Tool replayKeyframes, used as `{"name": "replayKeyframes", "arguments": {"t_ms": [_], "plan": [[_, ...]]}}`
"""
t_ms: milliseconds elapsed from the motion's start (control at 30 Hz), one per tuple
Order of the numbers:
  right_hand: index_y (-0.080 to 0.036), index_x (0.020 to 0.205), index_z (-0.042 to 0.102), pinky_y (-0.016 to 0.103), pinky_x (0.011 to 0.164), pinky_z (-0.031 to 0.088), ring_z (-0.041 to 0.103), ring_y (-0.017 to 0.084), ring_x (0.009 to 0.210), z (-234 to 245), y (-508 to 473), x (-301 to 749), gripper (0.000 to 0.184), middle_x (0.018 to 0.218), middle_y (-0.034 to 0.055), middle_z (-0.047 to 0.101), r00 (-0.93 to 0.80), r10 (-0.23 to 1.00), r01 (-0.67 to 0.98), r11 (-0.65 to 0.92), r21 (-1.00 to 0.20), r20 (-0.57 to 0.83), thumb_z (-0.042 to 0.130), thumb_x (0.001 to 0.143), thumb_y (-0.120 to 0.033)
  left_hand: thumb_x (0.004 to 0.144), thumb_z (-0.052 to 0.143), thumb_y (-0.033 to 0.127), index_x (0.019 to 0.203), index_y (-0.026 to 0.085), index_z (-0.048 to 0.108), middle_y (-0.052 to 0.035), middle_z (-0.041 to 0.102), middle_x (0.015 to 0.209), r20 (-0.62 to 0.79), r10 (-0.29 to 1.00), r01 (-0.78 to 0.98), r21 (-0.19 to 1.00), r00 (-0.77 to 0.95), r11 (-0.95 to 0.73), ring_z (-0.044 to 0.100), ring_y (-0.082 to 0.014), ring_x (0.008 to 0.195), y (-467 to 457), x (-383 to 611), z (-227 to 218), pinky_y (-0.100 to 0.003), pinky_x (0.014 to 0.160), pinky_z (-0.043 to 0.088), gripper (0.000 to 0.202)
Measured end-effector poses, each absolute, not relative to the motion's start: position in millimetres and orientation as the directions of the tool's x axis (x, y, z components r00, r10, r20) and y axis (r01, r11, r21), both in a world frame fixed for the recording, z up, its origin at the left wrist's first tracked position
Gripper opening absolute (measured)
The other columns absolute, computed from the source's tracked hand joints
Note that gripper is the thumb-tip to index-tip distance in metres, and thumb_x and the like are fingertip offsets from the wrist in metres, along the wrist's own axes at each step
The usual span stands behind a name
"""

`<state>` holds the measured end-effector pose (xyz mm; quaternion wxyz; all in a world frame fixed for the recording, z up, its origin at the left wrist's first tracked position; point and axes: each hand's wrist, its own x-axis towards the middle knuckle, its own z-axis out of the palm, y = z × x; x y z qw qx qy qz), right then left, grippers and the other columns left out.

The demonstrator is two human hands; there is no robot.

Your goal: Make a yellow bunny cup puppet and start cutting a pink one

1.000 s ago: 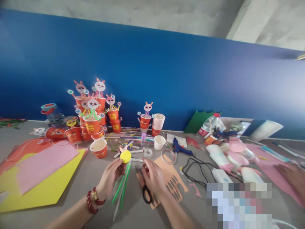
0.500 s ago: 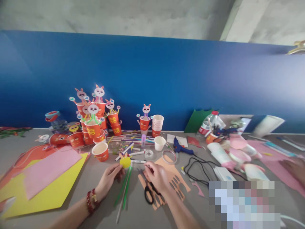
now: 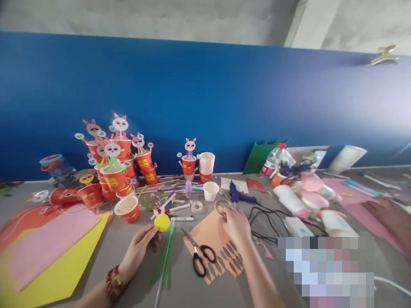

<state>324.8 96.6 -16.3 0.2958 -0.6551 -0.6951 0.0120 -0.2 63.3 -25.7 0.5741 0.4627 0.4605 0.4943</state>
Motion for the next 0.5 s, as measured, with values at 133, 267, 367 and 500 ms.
{"name": "replayKeyframes", "arguments": {"t_ms": [133,267,367,500], "plan": [[-0.023,0.069,0.057,0.039,0.077,0.046,0.064,0.030,0.083,-12.4,95.9,328.5,0.014,0.080,0.0086,0.070,0.008,0.926,0.927,0.134,-0.350,0.377,0.062,0.073,-0.011,0.080,0.068,0.061,0.066,0.015,0.063,-0.0003,0.058,0.059,-0.043,0.995,-0.119,0.991,0.094,0.054,0.050,-0.0112,0.051,61.1,-0.8,-26.2,-0.022,0.049,0.041,0.048],[-0.024,0.077,0.057,0.033,0.070,0.047,0.062,0.023,0.068,11.3,84.4,321.7,0.006,0.069,0.0023,0.066,-0.102,0.929,0.899,0.239,-0.366,0.356,0.058,0.083,-0.021,0.085,0.065,0.056,0.068,0.015,0.066,-0.0034,0.061,0.069,0.043,0.995,-0.099,0.995,0.094,-0.033,0.055,-0.0141,0.064,60.0,-6.9,-24.6,-0.024,0.060,0.046,0.044],[-0.024,0.084,0.058,0.025,0.054,0.044,0.061,0.018,0.060,30.6,67.8,301.6,0.013,0.067,-0.0006,0.063,-0.231,0.934,0.667,0.356,-0.655,0.272,0.049,0.092,-0.031,0.094,0.058,0.045,0.077,0.015,0.072,-0.0116,0.067,0.101,0.291,0.928,0.006,0.954,0.234,-0.301,0.060,-0.0231,0.099,56.4,-11.7,-11.0,-0.033,0.093,0.047,0.037],[-0.024,0.081,0.067,0.029,0.077,0.053,0.068,0.022,0.088,42.5,46.1,257.3,0.013,0.084,0.0028,0.070,-0.502,0.817,0.390,0.505,-0.770,0.282,0.058,0.088,-0.030,0.101,0.045,0.036,0.099,0.016,0.072,-0.0175,0.059,0.129,0.443,0.725,0.024,0.845,0.528,-0.534,0.055,-0.0298,0.119,44.8,-8.8,16.6,-0.047,0.105,0.042,0.034]]}}
